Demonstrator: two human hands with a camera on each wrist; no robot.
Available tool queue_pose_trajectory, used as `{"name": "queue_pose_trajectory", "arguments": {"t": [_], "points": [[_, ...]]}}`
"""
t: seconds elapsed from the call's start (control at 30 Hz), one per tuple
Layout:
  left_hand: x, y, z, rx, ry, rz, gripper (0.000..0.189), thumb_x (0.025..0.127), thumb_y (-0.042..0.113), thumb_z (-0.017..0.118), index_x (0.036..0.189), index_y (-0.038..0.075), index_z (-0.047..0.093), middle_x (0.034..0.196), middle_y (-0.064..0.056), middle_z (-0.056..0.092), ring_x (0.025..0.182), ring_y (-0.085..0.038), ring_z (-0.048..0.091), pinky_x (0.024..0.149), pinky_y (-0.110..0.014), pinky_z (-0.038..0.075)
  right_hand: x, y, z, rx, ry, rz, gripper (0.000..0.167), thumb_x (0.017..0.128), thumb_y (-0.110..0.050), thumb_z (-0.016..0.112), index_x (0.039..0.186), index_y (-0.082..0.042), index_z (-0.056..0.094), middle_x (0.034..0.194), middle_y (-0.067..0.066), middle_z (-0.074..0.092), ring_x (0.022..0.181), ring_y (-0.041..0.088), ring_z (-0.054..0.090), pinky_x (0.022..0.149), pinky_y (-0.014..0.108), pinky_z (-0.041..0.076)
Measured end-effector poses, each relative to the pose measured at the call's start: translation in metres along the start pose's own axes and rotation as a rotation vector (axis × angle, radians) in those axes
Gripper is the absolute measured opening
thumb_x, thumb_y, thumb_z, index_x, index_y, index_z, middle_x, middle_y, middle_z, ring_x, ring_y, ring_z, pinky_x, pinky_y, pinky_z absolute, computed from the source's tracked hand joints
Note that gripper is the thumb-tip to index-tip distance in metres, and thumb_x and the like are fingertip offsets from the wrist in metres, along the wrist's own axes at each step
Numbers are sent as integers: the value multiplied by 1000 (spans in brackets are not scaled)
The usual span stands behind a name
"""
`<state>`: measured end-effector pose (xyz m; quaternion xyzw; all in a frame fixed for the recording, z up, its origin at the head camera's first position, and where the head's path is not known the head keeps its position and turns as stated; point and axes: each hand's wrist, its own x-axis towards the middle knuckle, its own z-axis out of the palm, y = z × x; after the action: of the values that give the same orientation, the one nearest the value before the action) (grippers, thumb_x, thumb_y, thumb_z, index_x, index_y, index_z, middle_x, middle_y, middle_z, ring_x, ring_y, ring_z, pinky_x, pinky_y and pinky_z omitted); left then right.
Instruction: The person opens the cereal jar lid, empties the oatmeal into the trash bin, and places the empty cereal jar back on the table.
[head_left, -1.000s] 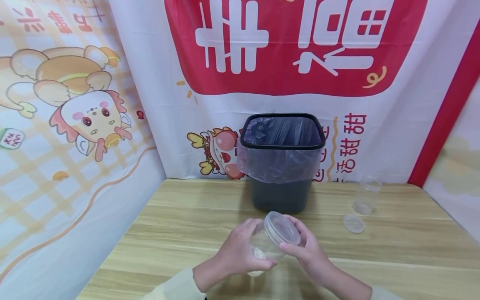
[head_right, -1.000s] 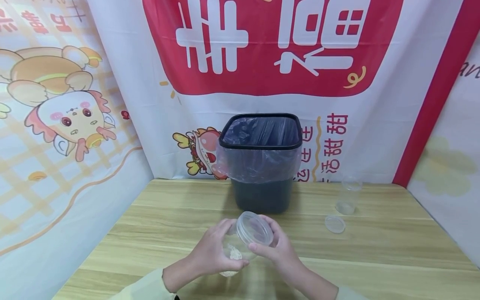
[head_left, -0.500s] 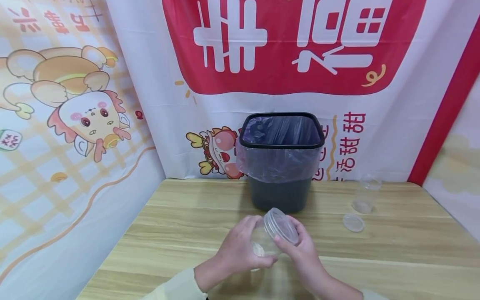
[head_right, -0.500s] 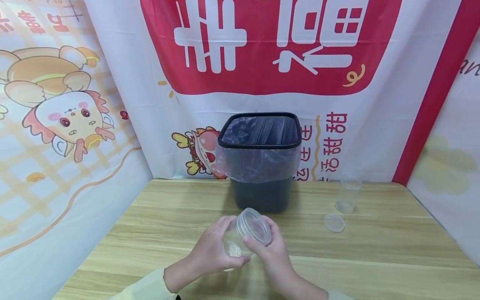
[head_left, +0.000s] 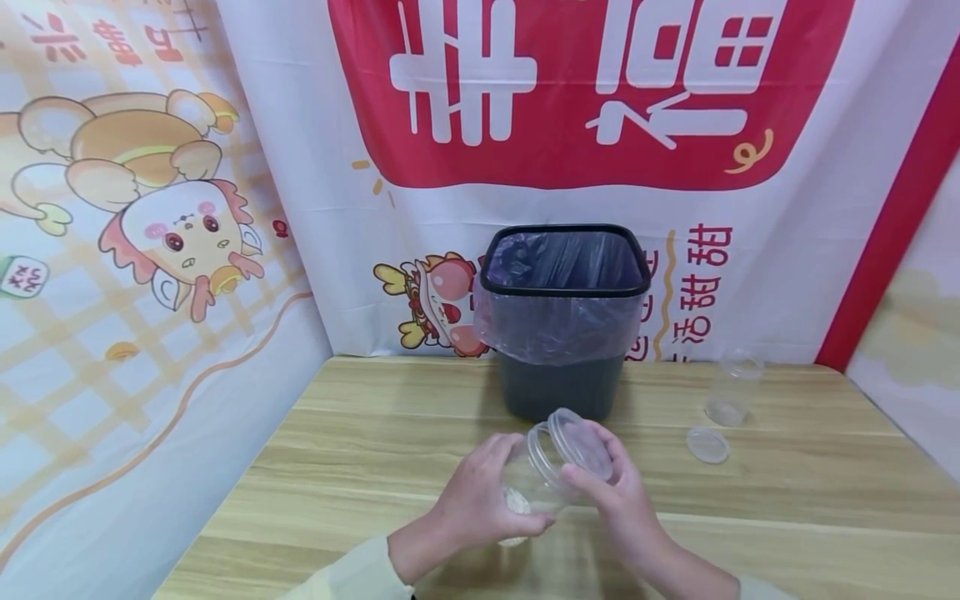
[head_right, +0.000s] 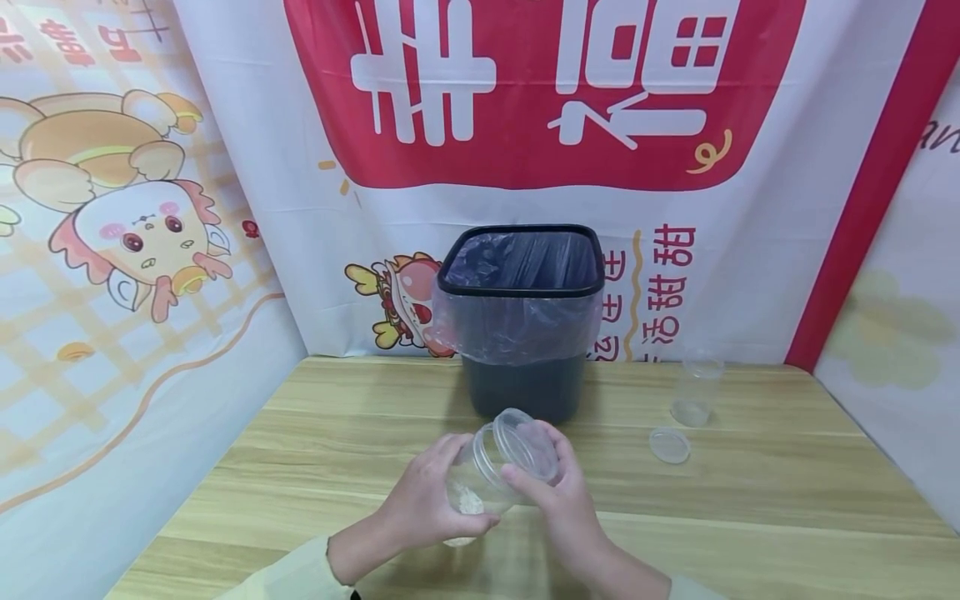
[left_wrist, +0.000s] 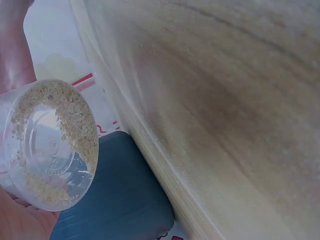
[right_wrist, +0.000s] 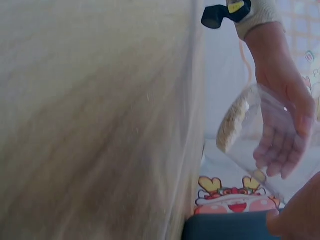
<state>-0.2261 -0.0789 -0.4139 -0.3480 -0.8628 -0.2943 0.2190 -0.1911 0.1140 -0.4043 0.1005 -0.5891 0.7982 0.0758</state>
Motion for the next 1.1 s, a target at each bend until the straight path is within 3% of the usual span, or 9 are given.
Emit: {"name": "queue_pose_trajectory", "arguments": {"t": [0.17,0.6,0.77,0.87,1.0,1.1], "points": [[-1,0,0,-21,-6,-11,83,59,49,87,122,6,55,110,-2,61,96,-17,61,83,-33,52,3,-5,-12,13,-38,-41,66,84,10,61,141,4,30,137,6,54,120,14,53,95,22,44],[-1,0,1,-132,-34,-72,79,62,50,88,123,10,56,108,5,59,94,-18,60,81,-30,51,9,-20,-41,-138,-40,-30,61,85,7,65,137,0,33,143,9,46,127,13,46,99,21,40],[-1,0,2,-139,-53,-97,78,63,52,86,122,10,56,108,6,58,94,-16,59,82,-30,51,11,-28,-50,-263,7,55,68,85,-1,69,142,-5,32,141,10,45,119,11,49,91,18,45],[0,0,2,-133,-65,-107,78,64,53,86,122,11,57,107,7,58,95,-12,57,82,-31,50,12,-33,-58,-339,10,98,74,85,-5,71,146,-6,29,144,14,41,126,20,44,90,14,42],[0,-1,2,-138,-85,-129,79,64,55,85,123,11,56,108,7,58,96,-14,58,83,-32,50,16,-36,-72,-417,-14,95,79,85,-6,72,149,-2,25,150,17,36,137,33,31,96,12,36],[1,-2,3,-149,-101,-150,80,64,56,85,123,11,56,109,6,58,97,-18,59,84,-32,50,19,-36,-83,-470,6,72,79,84,-5,73,148,1,27,149,19,38,134,23,39,98,12,35]]}}
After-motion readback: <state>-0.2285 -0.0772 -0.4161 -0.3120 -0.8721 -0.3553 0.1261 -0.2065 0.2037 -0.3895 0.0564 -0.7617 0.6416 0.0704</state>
